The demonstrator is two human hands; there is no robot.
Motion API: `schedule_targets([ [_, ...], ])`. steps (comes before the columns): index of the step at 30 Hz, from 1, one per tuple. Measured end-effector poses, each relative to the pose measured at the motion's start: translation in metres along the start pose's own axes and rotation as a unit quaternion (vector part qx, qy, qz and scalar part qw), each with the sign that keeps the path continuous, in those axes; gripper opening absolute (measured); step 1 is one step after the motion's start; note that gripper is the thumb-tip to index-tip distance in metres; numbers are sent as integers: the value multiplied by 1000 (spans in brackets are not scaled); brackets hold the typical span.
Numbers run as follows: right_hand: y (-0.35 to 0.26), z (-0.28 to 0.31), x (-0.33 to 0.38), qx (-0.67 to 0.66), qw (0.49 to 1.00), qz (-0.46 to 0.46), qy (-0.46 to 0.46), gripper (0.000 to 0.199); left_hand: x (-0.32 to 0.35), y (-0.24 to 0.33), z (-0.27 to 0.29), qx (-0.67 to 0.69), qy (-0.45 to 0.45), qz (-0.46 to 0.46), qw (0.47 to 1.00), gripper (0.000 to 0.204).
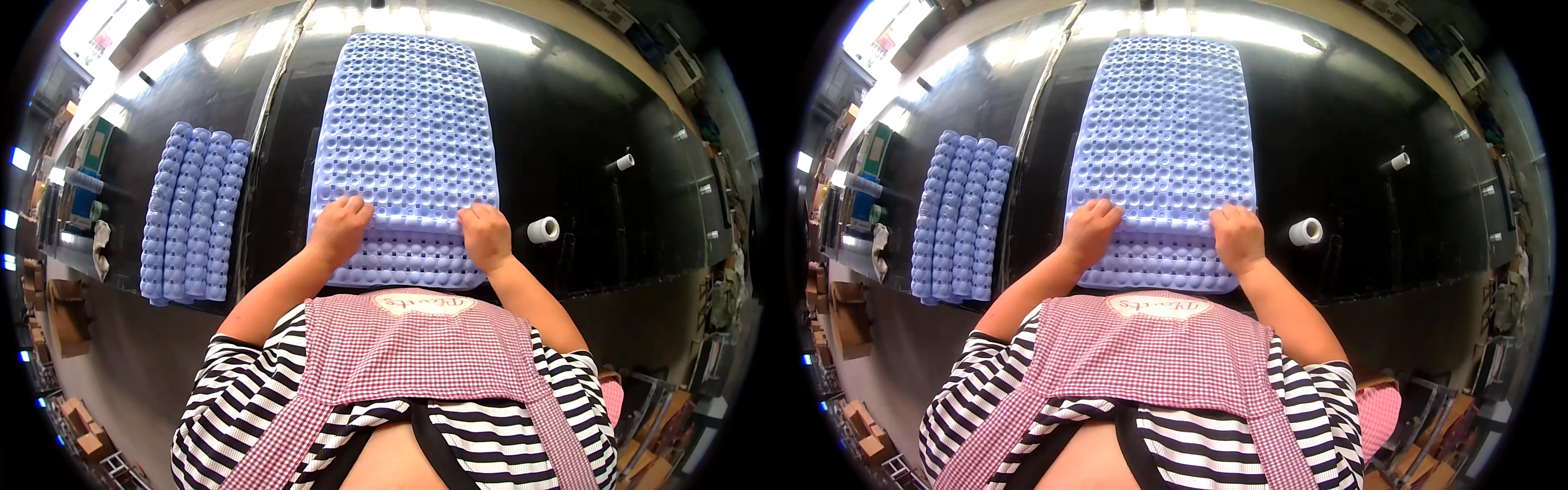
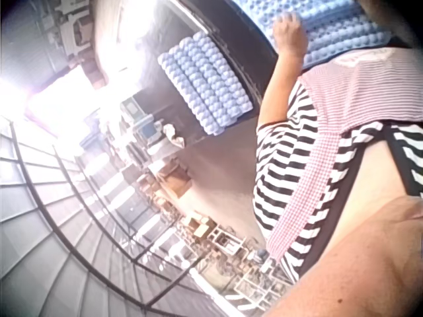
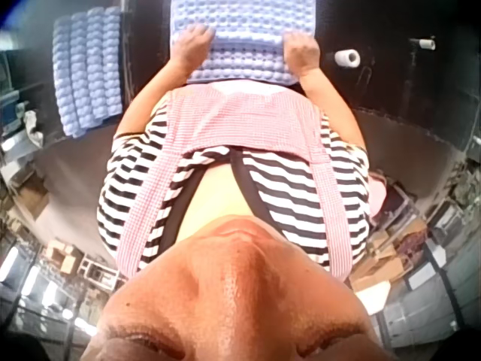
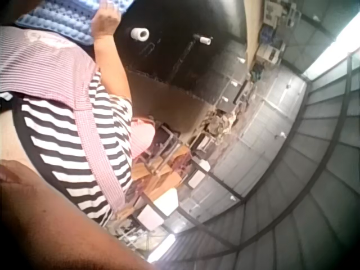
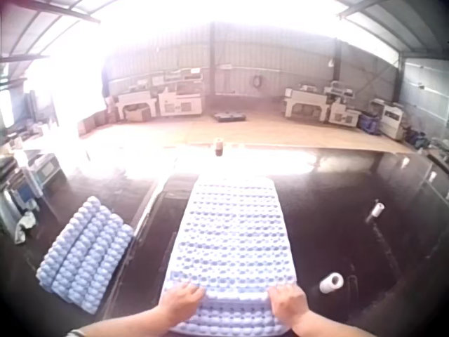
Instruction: The person rolls up several blue dimpled foam mats by hand on a dark table, occasionally using a white tape roll to secure the ends.
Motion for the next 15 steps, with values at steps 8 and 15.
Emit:
schedule_targets([
  [8, -28, -29, 34, -32, 985, -34, -168, 91, 29, 29, -13, 60, -95, 75, 991, 88],
  [15, 63, -54, -97, 33, 983, -131, -128, 88, -109, -43, -8, 67, -133, 243, 958, 84],
])
Point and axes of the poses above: each hand's wrist, its own x-axis away from the middle knuckle, its own z-axis out of the back of the hand, y = z × x, the point moved 6 cm from there along -x, towards the middle knuckle, and after that the axes turned 10 degrees about -y, right-handed, at the moved point
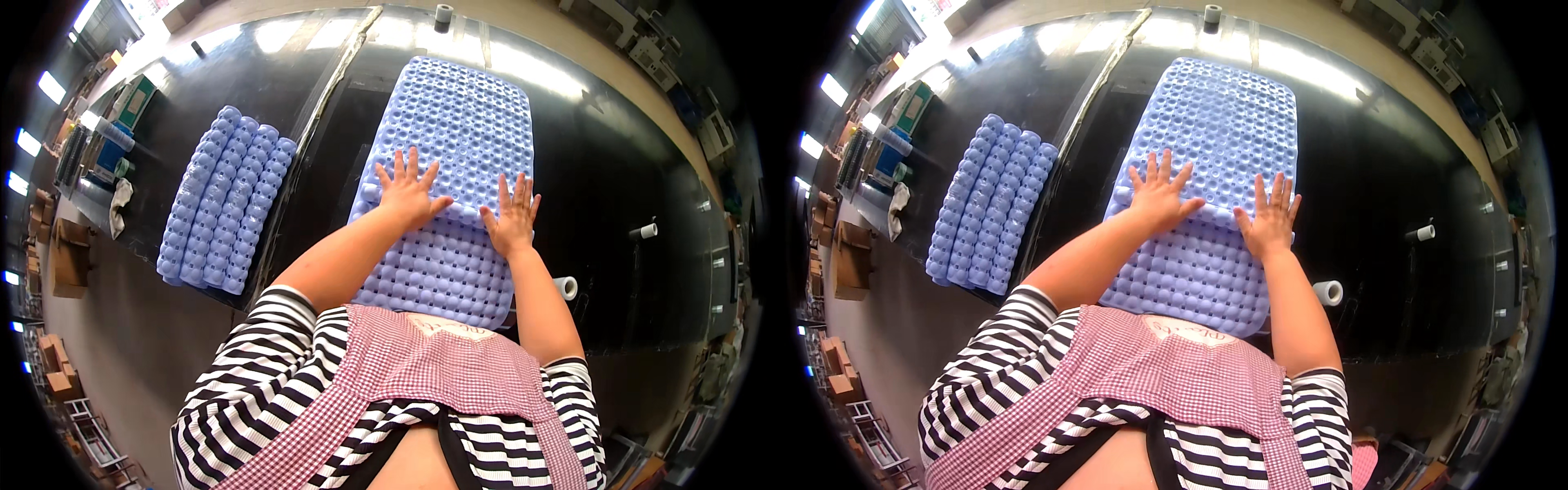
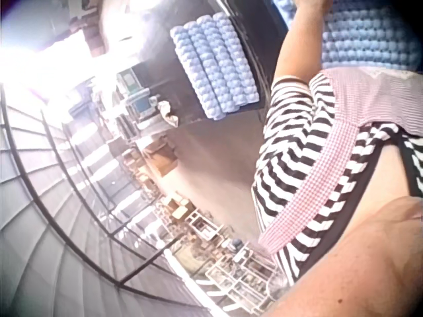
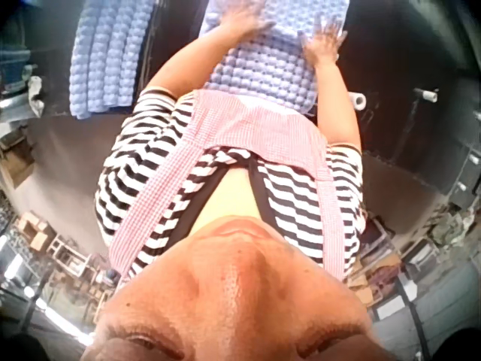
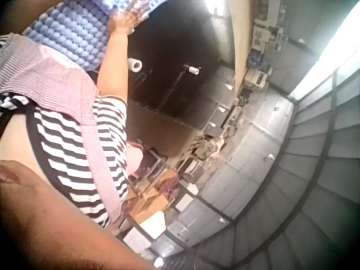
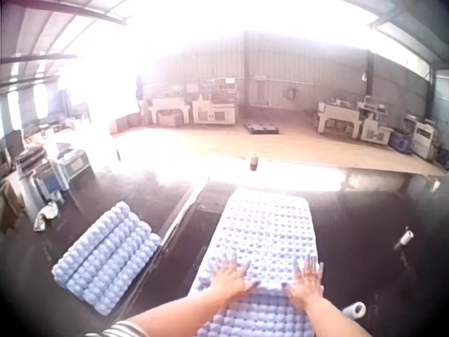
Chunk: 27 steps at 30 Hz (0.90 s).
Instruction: The person rolls up several blue dimpled foam mats by hand on a dark table, occasionally using a white tape roll to secure the ends.
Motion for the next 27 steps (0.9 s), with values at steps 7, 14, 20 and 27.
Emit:
schedule_targets([
  [7, -27, 12, 13, -20, 978, 143, 150, 23, -54, 5, 13, -19, -43, 29, 998, 81],
  [14, -37, 8, 14, -97, 991, 70, 65, 65, -48, 6, 20, 67, 86, -148, 983, 33],
  [20, -22, 6, -29, -122, 991, 35, 43, 65, -12, 4, 13, 1, 269, -251, 930, 36],
  [27, -23, 31, -13, -150, 969, 100, 168, 46, -22, -3, 13, -1, 196, -262, 945, 37],
])
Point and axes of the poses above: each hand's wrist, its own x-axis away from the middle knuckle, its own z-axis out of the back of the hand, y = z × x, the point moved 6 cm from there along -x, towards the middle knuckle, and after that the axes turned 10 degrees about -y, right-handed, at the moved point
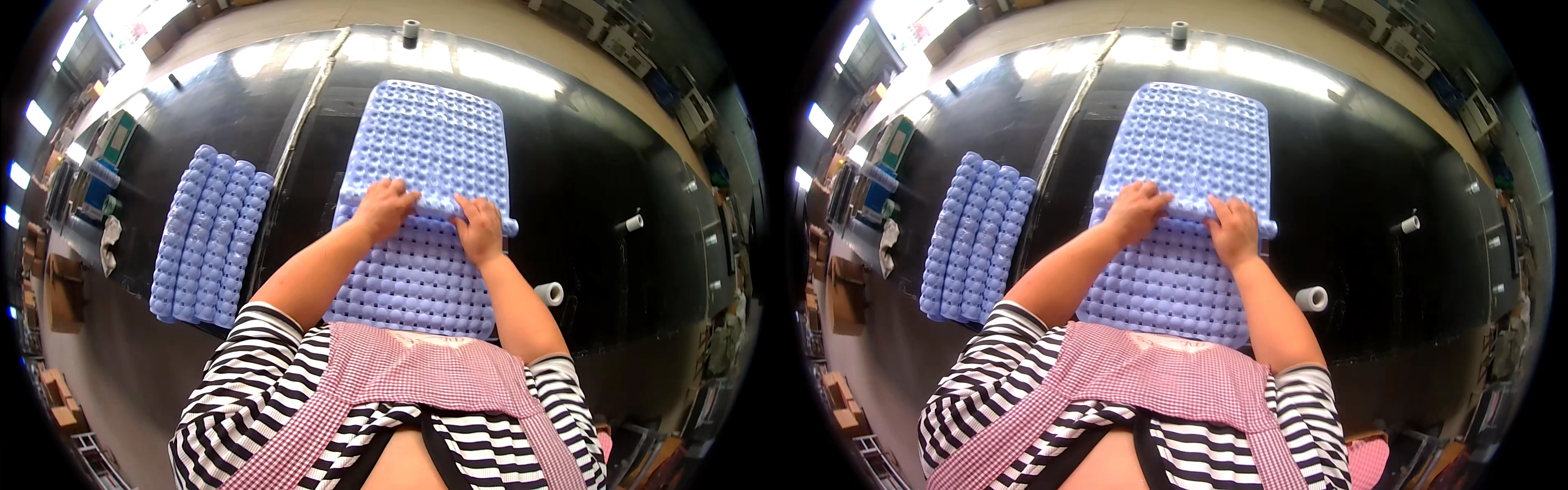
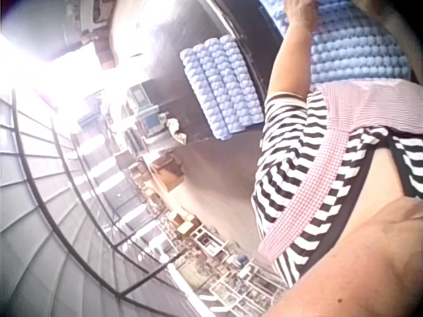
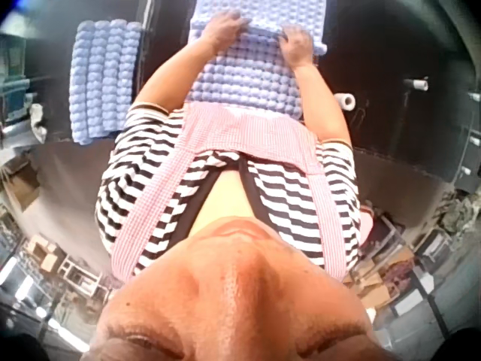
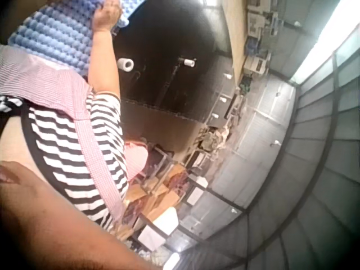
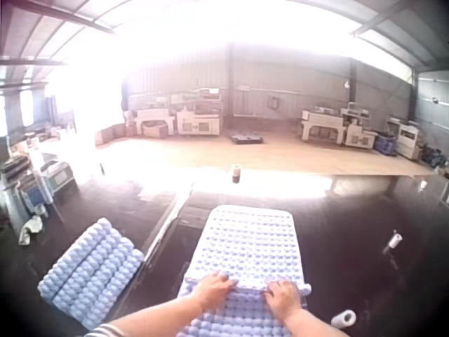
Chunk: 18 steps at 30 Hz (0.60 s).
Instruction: The person rolls up several blue dimpled foam mats by hand on a dark table, occasionally using a white tape roll to secure the ends.
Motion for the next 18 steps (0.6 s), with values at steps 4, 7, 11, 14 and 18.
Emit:
schedule_targets([
  [4, -43, 5, 85, -42, 998, 38, -28, 42, 88, 51, 7, 15, -50, -2, 999, 40],
  [7, -68, 12, 126, -61, 995, 40, -70, 36, 135, 85, 10, 47, -86, 17, 995, 46],
  [11, -65, 21, 106, 18, 996, 29, -78, 32, 110, 80, 14, 30, -53, 24, 998, 44],
  [14, -48, 18, 77, 69, 995, 5, -71, 33, 70, 56, 14, 9, -25, -10, 1000, 43],
  [18, -67, 5, 66, 38, 992, 31, -115, 36, 14, 29, 11, -3, -29, -12, 999, 39],
])
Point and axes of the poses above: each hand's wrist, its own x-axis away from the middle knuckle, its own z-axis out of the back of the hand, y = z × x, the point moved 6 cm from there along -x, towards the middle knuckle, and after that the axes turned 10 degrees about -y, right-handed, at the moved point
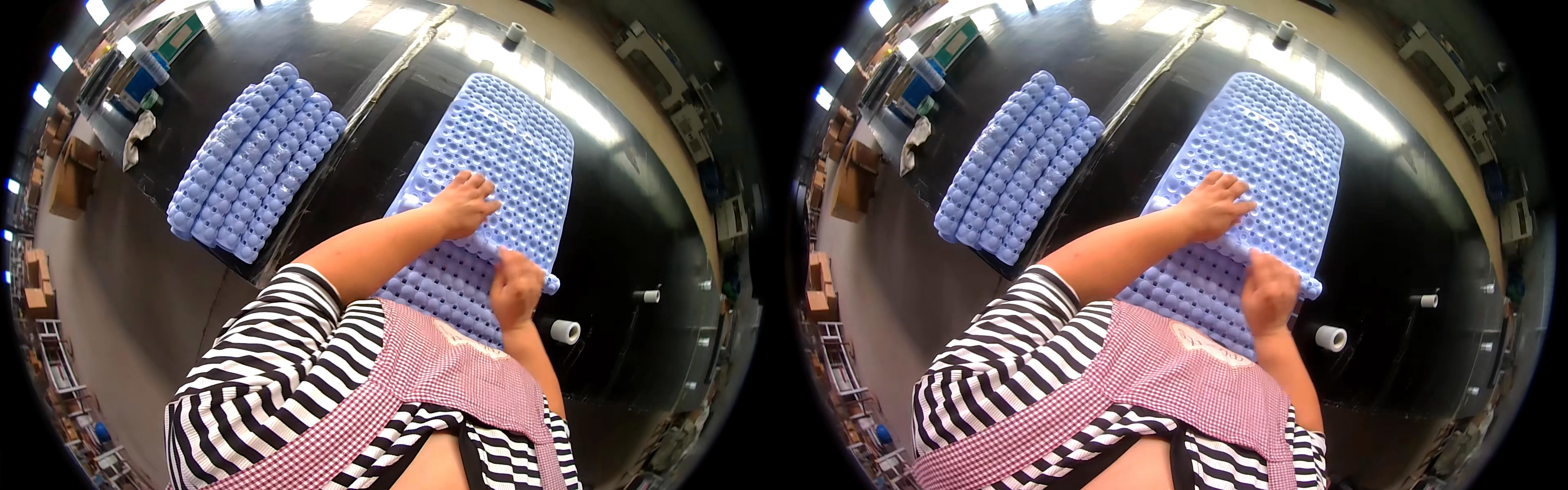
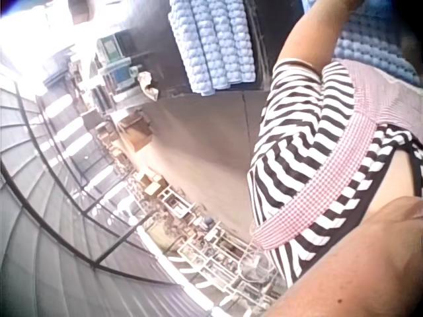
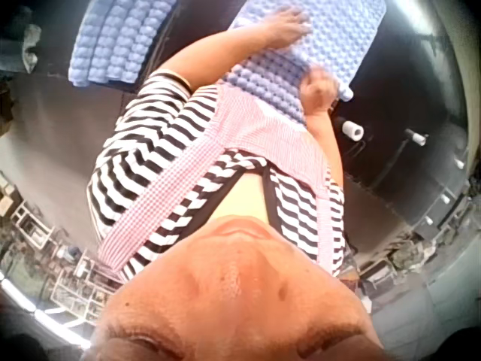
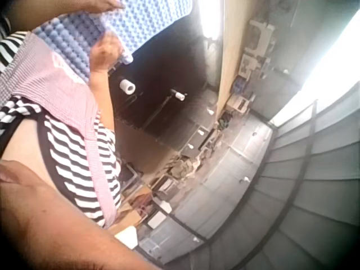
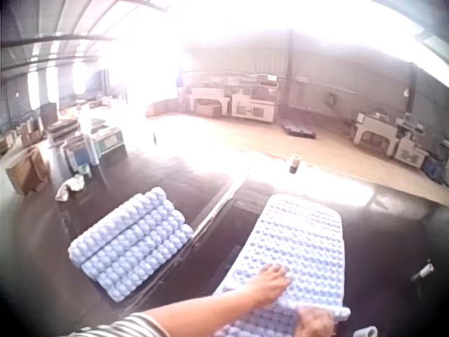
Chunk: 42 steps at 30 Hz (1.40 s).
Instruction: The person rolls up several blue dimpled foam mats by hand on a dark table, occasionally using a white tape roll to secure the ends.
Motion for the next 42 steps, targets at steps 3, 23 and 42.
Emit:
schedule_targets([
  [3, -21, -12, -2, 27, 999, 5, -29, 57, -18, -16, 3, -44, 15, 75, 996, 37],
  [23, 75, -9, -120, 6, 995, -35, 94, 48, -83, -49, -13, 21, -124, 63, 990, 72],
  [42, -12, -5, 15, -10, 999, 8, -38, 49, 90, 78, -10, 52, -41, 43, 997, 56],
])
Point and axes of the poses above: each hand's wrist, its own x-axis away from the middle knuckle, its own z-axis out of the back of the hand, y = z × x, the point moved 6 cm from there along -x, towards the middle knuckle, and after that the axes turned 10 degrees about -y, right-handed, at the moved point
